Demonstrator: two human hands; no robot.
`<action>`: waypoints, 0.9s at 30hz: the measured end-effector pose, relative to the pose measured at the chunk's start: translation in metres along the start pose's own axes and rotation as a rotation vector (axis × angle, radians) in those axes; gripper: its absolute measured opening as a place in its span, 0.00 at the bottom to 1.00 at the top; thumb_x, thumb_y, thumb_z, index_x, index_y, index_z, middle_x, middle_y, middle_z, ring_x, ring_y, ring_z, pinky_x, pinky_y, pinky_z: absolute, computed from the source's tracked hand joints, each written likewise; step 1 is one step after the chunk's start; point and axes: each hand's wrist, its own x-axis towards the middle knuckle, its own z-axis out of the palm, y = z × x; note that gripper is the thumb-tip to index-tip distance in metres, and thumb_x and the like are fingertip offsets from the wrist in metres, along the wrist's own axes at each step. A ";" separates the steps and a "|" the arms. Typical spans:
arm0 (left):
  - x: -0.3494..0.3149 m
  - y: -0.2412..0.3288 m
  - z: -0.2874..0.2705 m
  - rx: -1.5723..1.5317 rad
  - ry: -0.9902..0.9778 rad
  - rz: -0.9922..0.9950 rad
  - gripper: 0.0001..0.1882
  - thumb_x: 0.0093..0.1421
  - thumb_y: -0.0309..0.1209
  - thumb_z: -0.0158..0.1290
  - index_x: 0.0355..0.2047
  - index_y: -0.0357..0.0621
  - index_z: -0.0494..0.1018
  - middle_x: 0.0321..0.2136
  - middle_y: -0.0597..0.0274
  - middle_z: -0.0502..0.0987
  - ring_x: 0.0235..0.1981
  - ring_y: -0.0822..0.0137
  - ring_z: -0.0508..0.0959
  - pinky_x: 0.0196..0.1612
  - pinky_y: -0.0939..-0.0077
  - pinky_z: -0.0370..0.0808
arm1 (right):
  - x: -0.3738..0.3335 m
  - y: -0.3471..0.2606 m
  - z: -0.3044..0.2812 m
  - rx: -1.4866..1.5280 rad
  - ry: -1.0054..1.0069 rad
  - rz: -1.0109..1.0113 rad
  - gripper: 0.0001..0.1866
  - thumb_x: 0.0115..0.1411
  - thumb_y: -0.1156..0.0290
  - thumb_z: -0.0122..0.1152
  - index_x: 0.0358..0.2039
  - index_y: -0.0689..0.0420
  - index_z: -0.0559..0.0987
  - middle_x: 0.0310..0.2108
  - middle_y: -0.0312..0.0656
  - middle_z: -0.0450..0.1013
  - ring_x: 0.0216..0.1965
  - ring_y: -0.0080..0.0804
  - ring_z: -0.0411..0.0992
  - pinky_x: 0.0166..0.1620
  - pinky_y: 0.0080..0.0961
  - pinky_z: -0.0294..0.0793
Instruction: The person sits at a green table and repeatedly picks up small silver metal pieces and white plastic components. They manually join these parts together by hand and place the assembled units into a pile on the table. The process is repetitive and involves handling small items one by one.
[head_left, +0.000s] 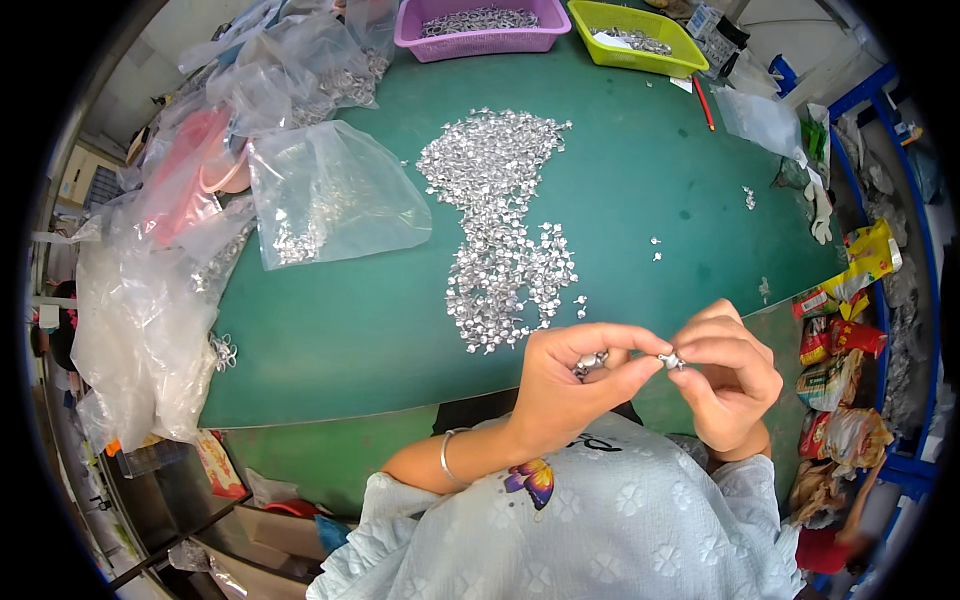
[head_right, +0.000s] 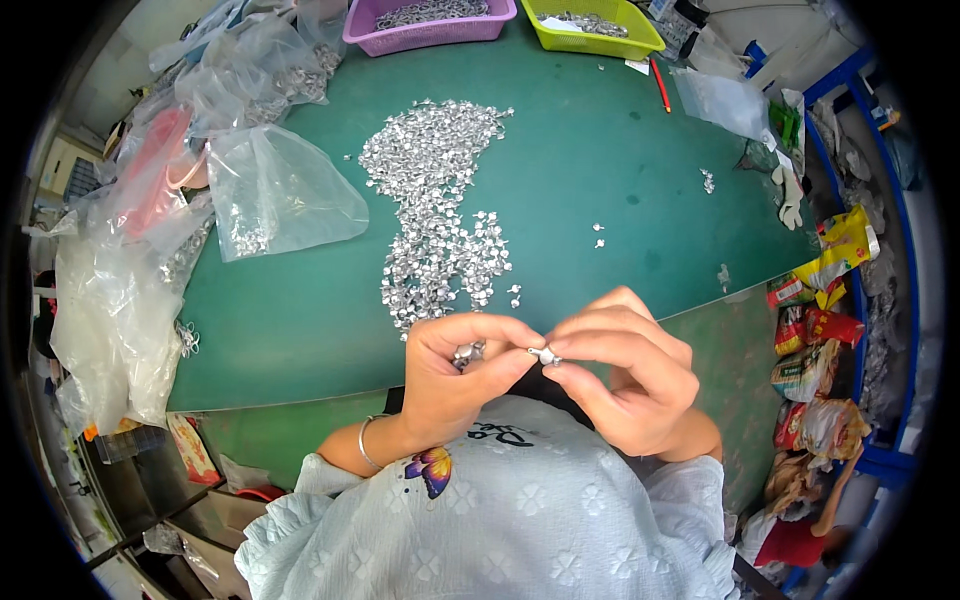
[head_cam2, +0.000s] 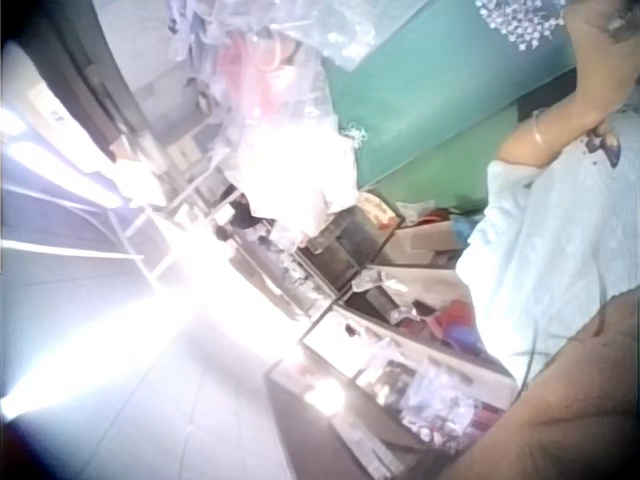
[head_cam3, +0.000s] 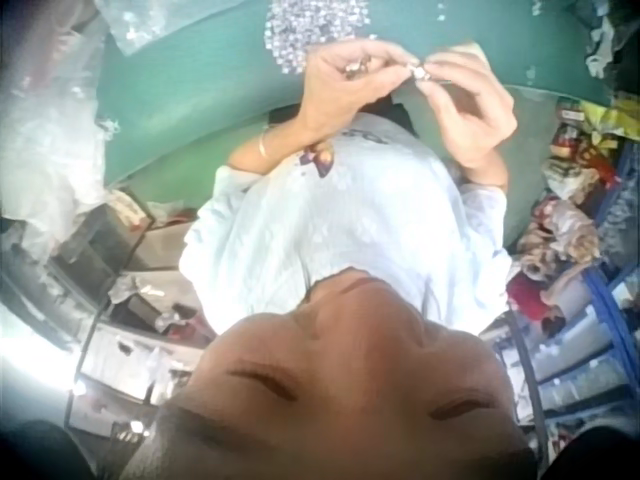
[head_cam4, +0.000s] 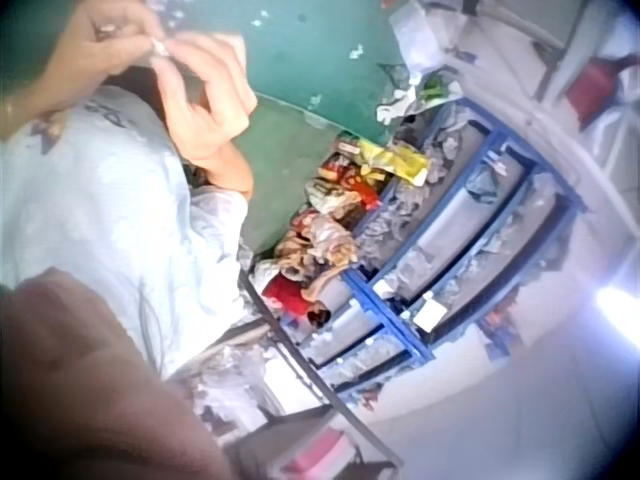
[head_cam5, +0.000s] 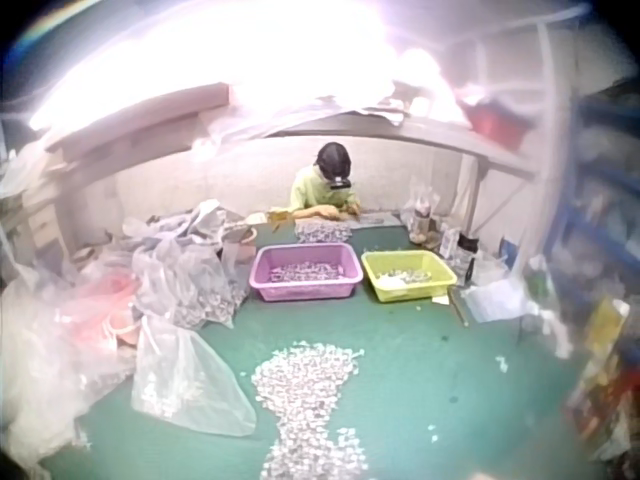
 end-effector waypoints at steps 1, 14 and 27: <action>0.001 0.001 0.000 -0.004 -0.002 -0.001 0.07 0.49 0.16 0.52 0.30 0.34 0.75 0.12 0.77 0.61 0.16 0.86 0.58 0.20 0.90 0.56 | 0.000 0.000 0.000 -0.008 -0.002 -0.006 0.11 0.41 0.84 0.64 0.29 0.66 0.75 0.28 0.47 0.73 0.27 0.34 0.69 0.30 0.25 0.65; 0.002 0.003 0.001 0.009 -0.031 -0.011 0.07 0.48 0.16 0.53 0.29 0.35 0.76 0.10 0.78 0.61 0.14 0.87 0.56 0.17 0.89 0.51 | 0.001 -0.004 -0.003 -0.072 0.012 -0.013 0.08 0.43 0.81 0.64 0.27 0.64 0.76 0.25 0.43 0.72 0.25 0.32 0.67 0.29 0.24 0.64; 0.005 0.001 0.000 0.021 -0.062 0.006 0.04 0.50 0.19 0.53 0.28 0.36 0.74 0.12 0.78 0.61 0.14 0.87 0.56 0.17 0.89 0.50 | -0.001 0.005 -0.004 0.123 -0.008 0.090 0.08 0.45 0.79 0.64 0.27 0.65 0.75 0.25 0.43 0.71 0.27 0.32 0.65 0.30 0.24 0.63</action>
